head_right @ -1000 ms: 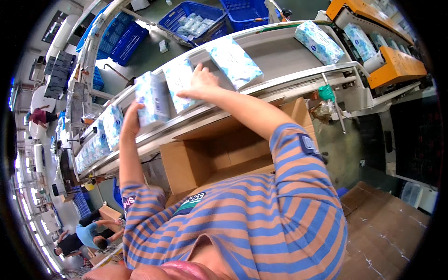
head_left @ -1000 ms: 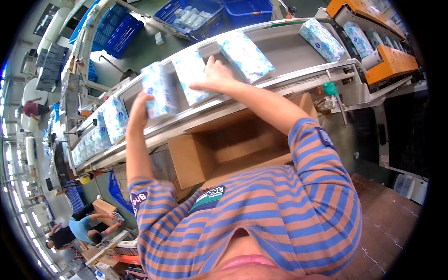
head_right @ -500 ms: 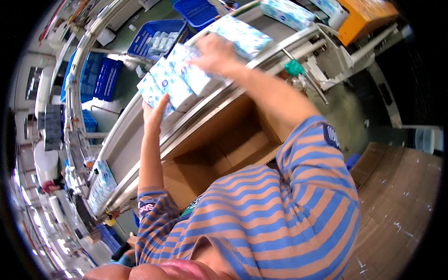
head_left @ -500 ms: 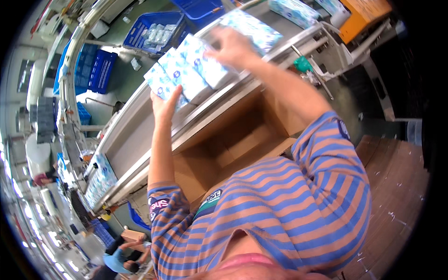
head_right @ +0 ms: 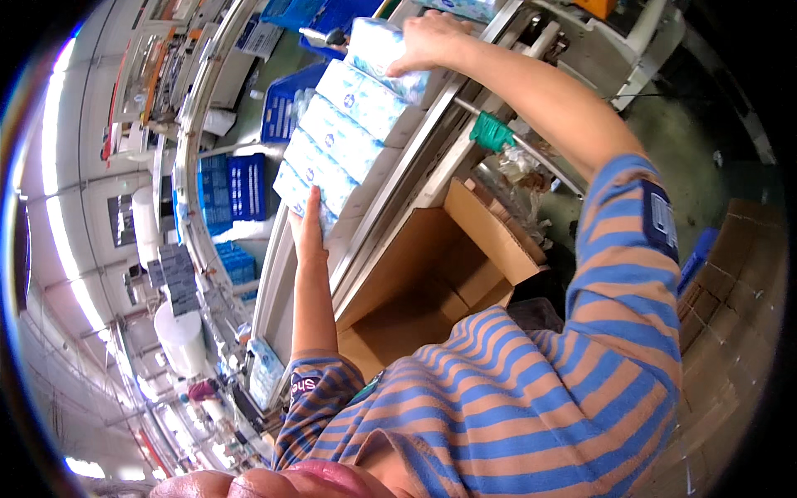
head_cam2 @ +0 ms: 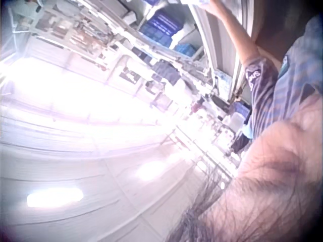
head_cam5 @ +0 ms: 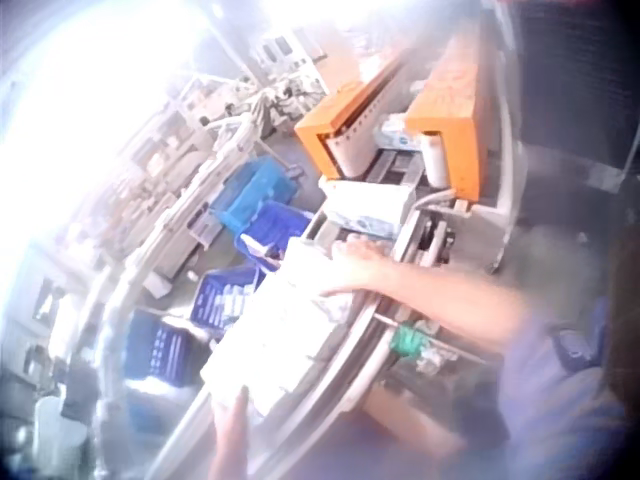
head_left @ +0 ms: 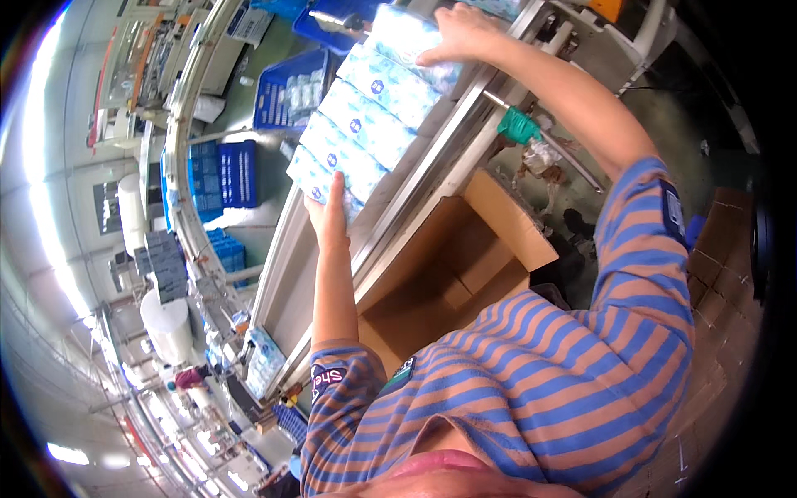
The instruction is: The person repeatedly packs small white packages from a conveyor belt into cardboard boxes, closes the flaps, and moves the filled boxes onto a nearby roller conveyor. The process is repeated continuously throughout the clip.
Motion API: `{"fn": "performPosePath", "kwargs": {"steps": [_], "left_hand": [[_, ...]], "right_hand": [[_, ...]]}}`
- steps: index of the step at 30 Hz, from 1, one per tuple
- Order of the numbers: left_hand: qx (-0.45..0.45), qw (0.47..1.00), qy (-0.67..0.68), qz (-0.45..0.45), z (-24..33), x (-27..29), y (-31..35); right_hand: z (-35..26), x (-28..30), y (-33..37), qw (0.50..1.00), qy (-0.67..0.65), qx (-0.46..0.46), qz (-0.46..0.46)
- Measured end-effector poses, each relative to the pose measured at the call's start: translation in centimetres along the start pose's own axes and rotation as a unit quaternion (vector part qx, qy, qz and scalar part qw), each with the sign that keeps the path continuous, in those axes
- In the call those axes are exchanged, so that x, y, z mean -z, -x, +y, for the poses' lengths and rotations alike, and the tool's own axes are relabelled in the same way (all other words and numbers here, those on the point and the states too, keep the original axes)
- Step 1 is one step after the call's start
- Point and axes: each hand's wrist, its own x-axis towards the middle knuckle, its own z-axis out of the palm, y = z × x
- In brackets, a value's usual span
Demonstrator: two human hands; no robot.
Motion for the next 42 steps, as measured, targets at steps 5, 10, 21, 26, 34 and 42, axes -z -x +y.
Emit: {"fn": "performPosePath", "kwargs": {"steps": [5,10,21,26,34,42], "left_hand": [[0.084,0.996,-0.015,0.018,-1.6,5.8,1.3],[0.084,0.984,0.157,-0.026,-4.6,9.2,0.3],[-0.018,1.000,-0.017,-0.017,5.3,14.0,21.3],[0.399,0.835,-0.150,-0.347,-3.3,11.0,19.6],[0.275,0.933,0.050,-0.227,-13.4,2.6,21.5],[-0.126,0.958,-0.207,-0.155,4.6,1.9,11.0]], "right_hand": [[-5.8,-1.3,1.9,0.974,-0.121,0.143,-0.128],[-8.5,-5.4,0.5,0.912,-0.327,0.144,-0.198],[-9.8,10.1,19.1,0.927,-0.213,0.250,-0.179],[-8.7,-5.5,20.5,0.627,0.076,0.091,-0.770],[-3.1,-27.8,25.7,0.719,0.125,0.295,-0.616],[-9.8,-1.0,17.4,0.840,-0.228,0.351,-0.346]]}}
